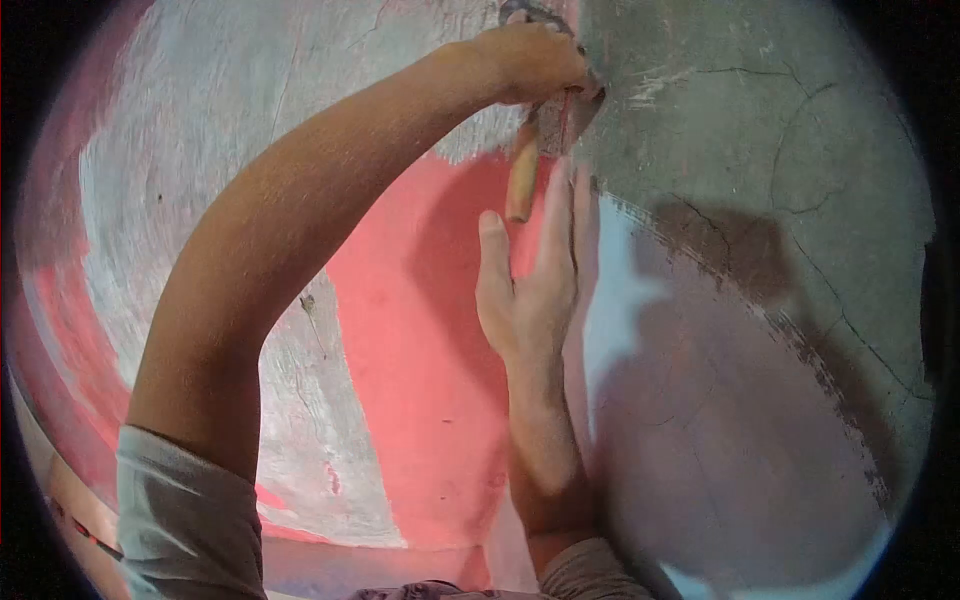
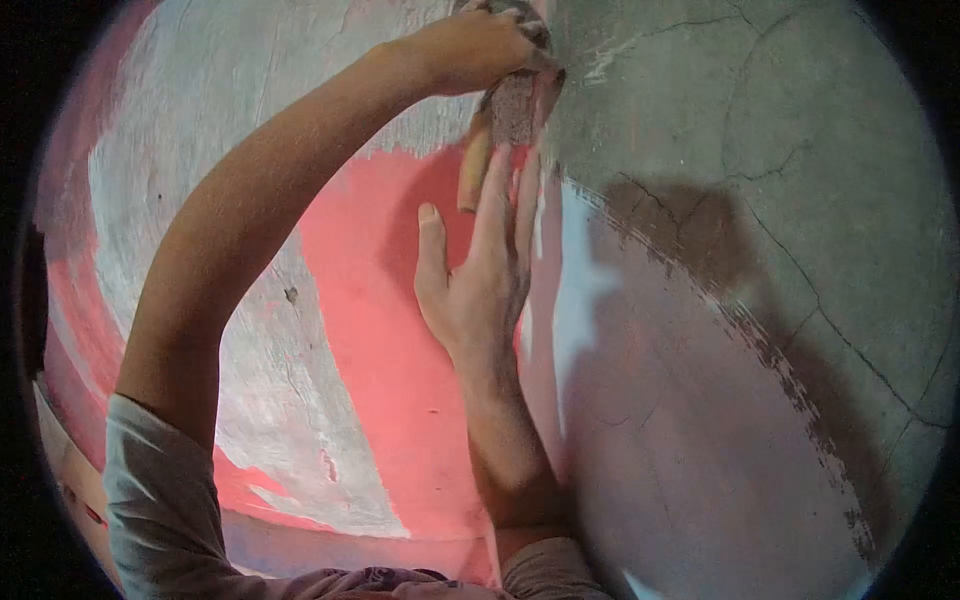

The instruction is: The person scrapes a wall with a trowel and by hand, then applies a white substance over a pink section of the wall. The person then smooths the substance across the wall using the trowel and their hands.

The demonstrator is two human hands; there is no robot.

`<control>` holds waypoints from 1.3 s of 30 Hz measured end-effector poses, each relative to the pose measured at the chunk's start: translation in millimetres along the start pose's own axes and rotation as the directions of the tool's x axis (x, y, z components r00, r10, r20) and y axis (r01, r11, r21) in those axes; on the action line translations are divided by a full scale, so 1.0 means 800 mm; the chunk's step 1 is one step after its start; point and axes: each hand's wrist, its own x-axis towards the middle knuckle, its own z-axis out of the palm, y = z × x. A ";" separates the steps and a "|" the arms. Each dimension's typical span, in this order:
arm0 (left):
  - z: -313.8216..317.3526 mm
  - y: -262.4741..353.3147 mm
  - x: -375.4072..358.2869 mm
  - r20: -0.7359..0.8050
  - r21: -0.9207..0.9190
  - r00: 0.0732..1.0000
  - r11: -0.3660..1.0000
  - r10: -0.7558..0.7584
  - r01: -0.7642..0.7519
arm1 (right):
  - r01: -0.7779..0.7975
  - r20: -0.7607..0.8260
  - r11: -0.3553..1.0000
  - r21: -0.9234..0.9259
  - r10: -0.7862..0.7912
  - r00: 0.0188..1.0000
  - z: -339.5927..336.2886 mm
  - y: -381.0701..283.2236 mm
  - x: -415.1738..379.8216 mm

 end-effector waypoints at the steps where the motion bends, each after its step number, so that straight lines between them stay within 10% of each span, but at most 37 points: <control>1: -0.015 0.010 -0.007 0.099 0.035 0.995 0.999 0.027 -0.030 | -0.092 0.047 0.991 0.095 0.088 0.995 0.011 0.002 0.010; 4: -0.026 0.008 -0.030 0.025 -0.065 0.989 0.987 0.147 -0.145 | -0.421 0.234 0.792 0.443 0.352 0.906 0.045 -0.008 0.026; 6: -0.036 0.000 -0.032 0.057 -0.201 0.989 0.972 0.137 -0.123 | -0.618 0.431 0.383 0.686 0.470 0.770 0.056 -0.020 0.036; 9: -0.051 -0.002 -0.049 0.061 -0.203 0.995 0.977 0.074 -0.061 | -0.732 0.655 0.022 0.681 0.429 0.622 0.072 -0.019 0.043; 13: -0.082 0.012 -0.115 -0.060 -0.521 0.926 0.803 -0.373 0.289 | -0.710 0.649 -0.051 0.702 0.456 0.609 0.103 -0.027 0.046; 14: -0.089 0.028 -0.138 -0.094 -0.622 0.844 0.694 -0.528 0.364 | -0.707 0.620 0.055 0.705 0.437 0.652 0.110 -0.023 0.048; 16: -0.122 0.093 -0.168 0.410 -0.731 0.473 0.029 -0.780 0.681 | -0.669 0.564 0.262 0.695 0.378 0.734 0.122 -0.017 0.056; 18: -0.126 0.108 -0.188 0.661 -0.734 0.490 -0.357 -0.568 0.577 | -0.596 0.442 0.646 0.477 0.410 0.798 0.112 -0.022 0.076; 29: -0.143 0.087 -0.181 0.713 -0.553 0.323 -0.215 -0.623 0.805 | -0.342 0.410 0.939 0.031 0.300 0.861 0.048 -0.027 0.139; 32: -0.134 0.097 -0.193 0.674 -0.565 0.344 -0.156 -0.654 0.810 | -0.057 -0.187 0.997 0.043 0.064 0.980 0.073 -0.013 0.146; 39: -0.115 0.092 -0.199 0.582 -0.592 0.374 -0.060 -0.723 0.804 | -0.044 -0.148 0.986 -0.161 0.020 0.989 0.153 -0.003 0.180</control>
